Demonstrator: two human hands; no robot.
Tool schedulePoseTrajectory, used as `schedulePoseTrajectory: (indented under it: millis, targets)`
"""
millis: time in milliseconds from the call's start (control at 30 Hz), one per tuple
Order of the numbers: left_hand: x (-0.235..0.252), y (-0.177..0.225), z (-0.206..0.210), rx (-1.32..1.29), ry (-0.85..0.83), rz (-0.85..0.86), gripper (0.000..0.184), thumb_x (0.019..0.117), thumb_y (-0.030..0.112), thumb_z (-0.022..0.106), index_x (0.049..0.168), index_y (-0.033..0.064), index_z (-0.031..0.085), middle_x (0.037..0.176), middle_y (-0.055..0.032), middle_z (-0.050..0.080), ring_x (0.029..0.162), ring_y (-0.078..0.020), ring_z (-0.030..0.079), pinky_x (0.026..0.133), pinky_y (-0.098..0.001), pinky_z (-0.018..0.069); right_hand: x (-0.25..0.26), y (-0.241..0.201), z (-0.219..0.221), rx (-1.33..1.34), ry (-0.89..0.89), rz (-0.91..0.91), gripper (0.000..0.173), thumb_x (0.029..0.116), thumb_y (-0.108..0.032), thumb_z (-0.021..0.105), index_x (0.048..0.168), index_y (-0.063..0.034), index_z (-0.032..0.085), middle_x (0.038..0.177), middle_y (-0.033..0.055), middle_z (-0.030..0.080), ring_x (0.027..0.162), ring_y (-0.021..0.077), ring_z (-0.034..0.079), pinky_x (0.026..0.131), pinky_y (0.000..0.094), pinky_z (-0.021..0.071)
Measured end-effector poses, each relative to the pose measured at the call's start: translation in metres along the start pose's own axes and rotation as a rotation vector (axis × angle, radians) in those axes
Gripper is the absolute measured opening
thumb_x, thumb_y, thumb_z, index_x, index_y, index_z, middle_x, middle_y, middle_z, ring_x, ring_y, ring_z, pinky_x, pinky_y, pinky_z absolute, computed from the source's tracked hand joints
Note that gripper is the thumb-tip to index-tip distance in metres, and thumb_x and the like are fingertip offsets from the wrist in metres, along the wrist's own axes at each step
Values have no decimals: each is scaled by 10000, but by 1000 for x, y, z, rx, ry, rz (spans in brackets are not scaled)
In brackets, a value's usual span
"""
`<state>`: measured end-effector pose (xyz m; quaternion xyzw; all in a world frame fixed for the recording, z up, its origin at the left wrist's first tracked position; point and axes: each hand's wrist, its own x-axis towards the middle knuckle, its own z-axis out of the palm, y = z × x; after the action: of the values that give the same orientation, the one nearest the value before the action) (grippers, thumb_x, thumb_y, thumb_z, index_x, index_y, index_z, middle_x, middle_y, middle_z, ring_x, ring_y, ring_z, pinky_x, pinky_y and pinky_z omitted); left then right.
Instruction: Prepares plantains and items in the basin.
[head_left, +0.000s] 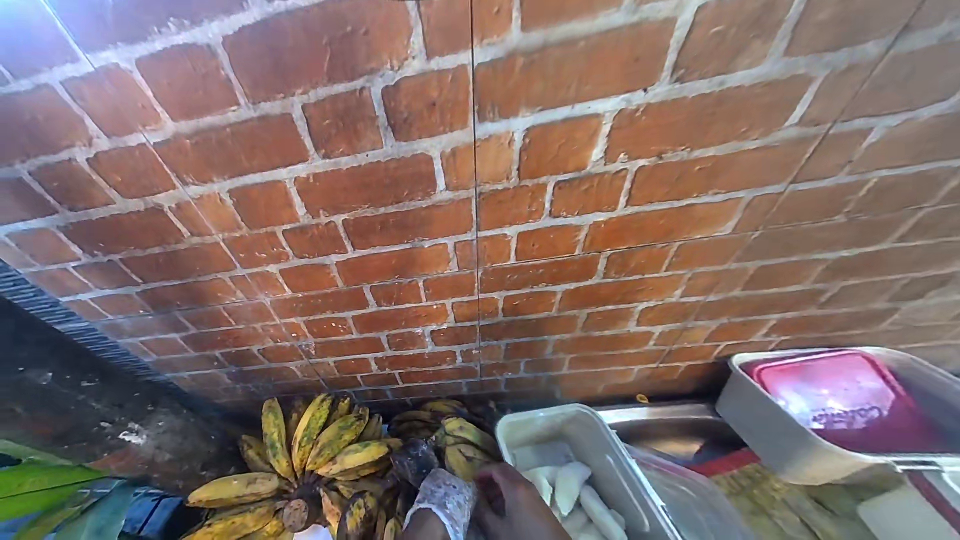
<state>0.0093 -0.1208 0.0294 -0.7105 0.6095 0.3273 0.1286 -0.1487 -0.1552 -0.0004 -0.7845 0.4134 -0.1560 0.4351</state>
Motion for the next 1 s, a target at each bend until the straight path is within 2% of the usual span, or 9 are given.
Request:
schedulePoseTrajectory:
  millis: [100,200,267,367,500,600,767,833,1000]
  targets:
    - [0,0,1,-204,28,-154,443,1049,361,508,1254,-5,652,1282,-221,653,1218,-365,620,1044,-540,491,7,-4,3,-21,-30,36,497,867,-197,755,1327,-76,610,1246,134,670,1013,228,708,919,417,599]
    - [0,-5,-1,-356,51,-222,493,1011,423,559,1234,-7,652,1249,-198,668,1181,-329,641,1023,-515,512,11,-2,1,79,-14,89,552,849,-219,816,1344,-91,607,1213,79,700,972,179,725,881,376,621]
    - [-1,-5,-3,-459,75,-250,502,992,430,597,1228,-10,655,1229,-191,678,1161,-312,651,1016,-504,516,16,3,-4,188,7,122,593,816,-261,870,1332,-105,622,1187,54,717,952,154,735,862,355,633]
    - [7,-9,3,-726,118,-295,412,1016,358,579,1219,6,648,1121,-145,719,999,-247,720,893,-446,598,25,12,-13,305,-13,132,561,799,-333,889,1265,-103,676,1167,45,734,962,152,744,874,361,642]
    - [20,-20,14,-1087,101,-221,429,1046,403,546,1218,27,661,1075,-127,745,932,-241,752,831,-425,640,34,14,-26,243,-79,112,499,852,-388,836,1242,-105,705,1153,43,743,963,141,743,902,359,630]
    - [8,-14,6,-1428,27,-183,417,1052,374,540,1202,-1,644,1021,-187,747,854,-308,759,778,-448,644,33,11,-29,140,-82,92,490,875,-439,792,1234,-114,715,1127,41,749,968,136,739,911,362,622]
    - [9,-6,7,-1005,117,-245,383,1059,377,497,1126,69,715,1008,-92,754,862,-209,748,783,-404,631,29,-11,-26,-182,-128,102,479,879,-455,712,1223,-121,712,1104,96,745,1035,256,719,941,513,578]
    - [9,-2,5,-880,126,-282,421,1076,388,455,1190,65,700,1094,-114,730,950,-229,726,837,-438,612,31,-19,-25,-290,-153,119,479,861,-452,694,1186,-101,696,1084,132,732,1051,317,706,914,568,567]
    - [12,0,13,-749,174,-266,435,1082,413,432,1210,89,692,1106,-116,735,974,-238,737,857,-449,620,37,-27,-32,-363,-213,150,533,823,-494,730,1145,-73,676,1082,159,709,1042,343,696,880,572,570]
